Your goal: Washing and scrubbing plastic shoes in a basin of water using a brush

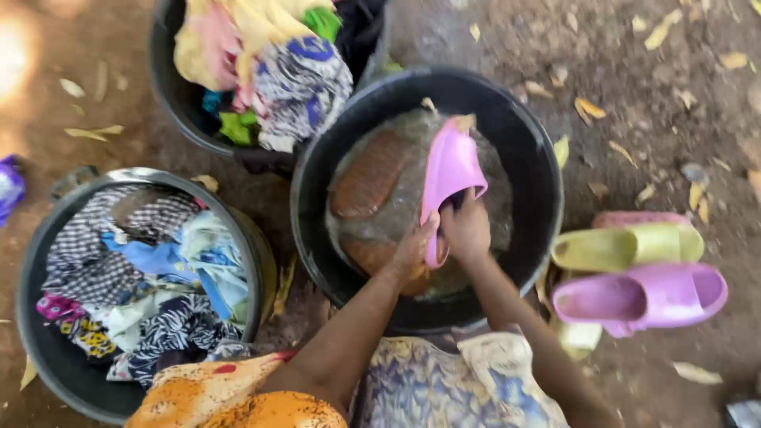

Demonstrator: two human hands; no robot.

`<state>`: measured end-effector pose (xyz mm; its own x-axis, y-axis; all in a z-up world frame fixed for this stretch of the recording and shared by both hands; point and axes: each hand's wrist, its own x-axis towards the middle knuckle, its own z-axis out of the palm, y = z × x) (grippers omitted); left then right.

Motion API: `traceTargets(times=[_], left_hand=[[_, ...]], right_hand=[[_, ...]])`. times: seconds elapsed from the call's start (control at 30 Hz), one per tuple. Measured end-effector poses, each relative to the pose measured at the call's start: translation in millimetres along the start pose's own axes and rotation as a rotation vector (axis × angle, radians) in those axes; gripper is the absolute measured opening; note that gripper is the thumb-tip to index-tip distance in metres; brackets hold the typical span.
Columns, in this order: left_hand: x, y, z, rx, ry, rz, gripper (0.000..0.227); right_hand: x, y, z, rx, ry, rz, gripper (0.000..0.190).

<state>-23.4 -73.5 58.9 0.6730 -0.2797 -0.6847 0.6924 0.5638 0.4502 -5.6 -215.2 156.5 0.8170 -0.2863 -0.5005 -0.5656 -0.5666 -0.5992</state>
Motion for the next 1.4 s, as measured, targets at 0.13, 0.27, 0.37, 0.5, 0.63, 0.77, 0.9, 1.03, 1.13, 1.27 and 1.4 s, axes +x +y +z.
traceTargets(times=[0.13, 0.27, 0.37, 0.5, 0.63, 0.77, 0.9, 1.03, 1.13, 1.27, 1.4], left_hand=[[82.4, -30.0, -86.6, -0.081, 0.108, 0.047, 0.023], [-22.5, 108.4, 46.0, -0.128, 0.083, 0.200, 0.040], [-30.8, 66.1, 59.1, -0.066, 0.002, 0.116, 0.036], [-21.5, 81.4, 38.0, -0.107, 0.000, 0.215, 0.028], [-4.3, 73.0, 20.0, -0.110, 0.141, 0.272, 0.026], [-42.6, 53.1, 69.9, -0.011, -0.015, 0.052, 0.028], [-70.7, 86.7, 104.8, 0.083, -0.341, 0.335, 0.075], [-53.3, 104.4, 111.1, 0.242, -0.555, 0.428, 0.072], [-50.3, 135.0, 148.6, 0.313, -0.372, 0.592, 0.101], [-80.2, 186.8, 212.3, 0.297, 0.161, 0.676, 0.078], [-57.1, 183.0, 178.8, 0.301, 0.287, 0.629, 0.023]], right_hand=[[-58.9, -63.9, -35.9, 0.211, -0.063, -0.098, 0.076], [-71.8, -72.4, -25.3, -0.014, -0.212, -0.186, 0.084], [-33.0, -68.8, -36.4, -0.278, 0.042, -0.125, 0.082], [-51.7, -64.5, -28.5, -0.191, -0.048, -0.158, 0.083], [-77.0, -70.3, -22.9, -0.344, 0.013, -0.186, 0.079], [19.5, -26.6, -21.4, -0.218, 0.177, -0.028, 0.066], [-30.9, -74.7, -66.3, 1.049, 0.198, -0.087, 0.023], [-62.4, -63.5, -83.8, 0.491, 0.367, -0.315, 0.030], [-54.3, -36.4, -64.3, -0.401, 0.651, -0.406, 0.047], [-74.3, -63.4, -61.7, -0.515, 0.726, -0.616, 0.044], [-102.3, -84.6, -68.9, 0.517, 0.142, -0.318, 0.063]])
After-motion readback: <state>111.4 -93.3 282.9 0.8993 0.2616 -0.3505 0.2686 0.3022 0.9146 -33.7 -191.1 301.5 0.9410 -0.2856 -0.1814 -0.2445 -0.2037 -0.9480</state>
